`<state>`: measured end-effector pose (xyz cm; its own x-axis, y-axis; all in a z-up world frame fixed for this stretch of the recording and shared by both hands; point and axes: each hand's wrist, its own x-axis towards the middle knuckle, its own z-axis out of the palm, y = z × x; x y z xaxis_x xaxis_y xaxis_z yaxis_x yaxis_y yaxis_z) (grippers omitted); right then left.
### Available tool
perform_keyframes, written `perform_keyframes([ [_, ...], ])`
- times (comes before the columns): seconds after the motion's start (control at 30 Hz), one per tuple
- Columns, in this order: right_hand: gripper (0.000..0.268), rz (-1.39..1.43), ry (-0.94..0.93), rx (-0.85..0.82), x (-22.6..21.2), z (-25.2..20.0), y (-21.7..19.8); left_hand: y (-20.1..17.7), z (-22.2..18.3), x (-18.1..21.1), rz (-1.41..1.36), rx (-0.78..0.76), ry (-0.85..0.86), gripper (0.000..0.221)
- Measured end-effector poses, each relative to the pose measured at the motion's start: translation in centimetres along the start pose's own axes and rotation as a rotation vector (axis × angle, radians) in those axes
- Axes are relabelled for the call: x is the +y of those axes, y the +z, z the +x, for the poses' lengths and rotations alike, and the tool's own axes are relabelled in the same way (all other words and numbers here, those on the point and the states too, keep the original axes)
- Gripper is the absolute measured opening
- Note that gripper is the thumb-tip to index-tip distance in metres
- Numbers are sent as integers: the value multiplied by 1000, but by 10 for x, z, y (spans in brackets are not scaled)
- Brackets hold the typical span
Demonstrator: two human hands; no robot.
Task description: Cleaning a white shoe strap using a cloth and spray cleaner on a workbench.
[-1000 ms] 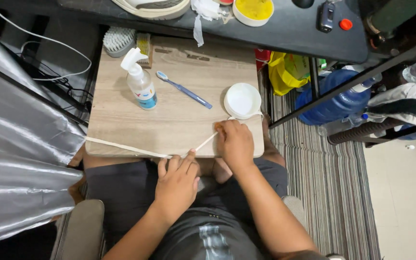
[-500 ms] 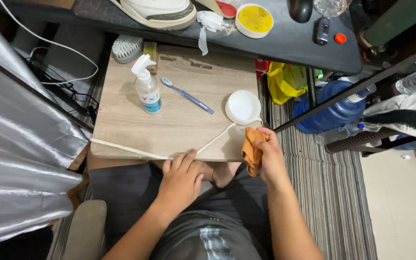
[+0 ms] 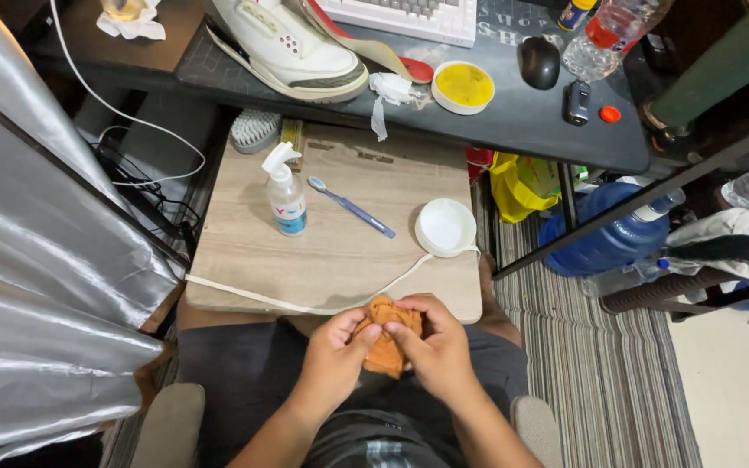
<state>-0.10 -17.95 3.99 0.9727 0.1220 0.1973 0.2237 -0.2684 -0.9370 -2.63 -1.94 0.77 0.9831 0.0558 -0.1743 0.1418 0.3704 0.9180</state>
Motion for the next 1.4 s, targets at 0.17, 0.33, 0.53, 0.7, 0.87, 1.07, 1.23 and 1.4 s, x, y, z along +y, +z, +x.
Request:
perform_keyframes([
  [0.17, 21, 51, 39, -64, 0, -1, -12, -3, 0, 5, 64, 64, -57, 27],
  [0.33, 22, 48, 101, 12, 19, 0, -18, 4, -4, 28, 313, 123, -38, 17],
  [0.53, 24, -50, 104, 79, 27, 7, -22, 14, -18, 52, 958, 130, 489, 34],
  [0.7, 30, 625, 153, 2, 39, 22, -40, 41, -29, 78, 1148, 2, 1022, 42],
  [0.87, 19, 512, 287, 49, 35, 22, -35, 35, -9, 34, 1457, 58, 838, 59],
  [1.07, 13, 502, 322, 55, 28, 22, -44, 24, 5, 15, 1506, 171, 986, 48],
  [1.23, 25, 372, 250, 197, 20, 15, -45, 22, 11, 36, 1494, 282, 754, 53],
  [1.4, 33, -151, -255, 278, -9, -3, -24, 20, 6, 40, 412, -171, 279, 75],
])
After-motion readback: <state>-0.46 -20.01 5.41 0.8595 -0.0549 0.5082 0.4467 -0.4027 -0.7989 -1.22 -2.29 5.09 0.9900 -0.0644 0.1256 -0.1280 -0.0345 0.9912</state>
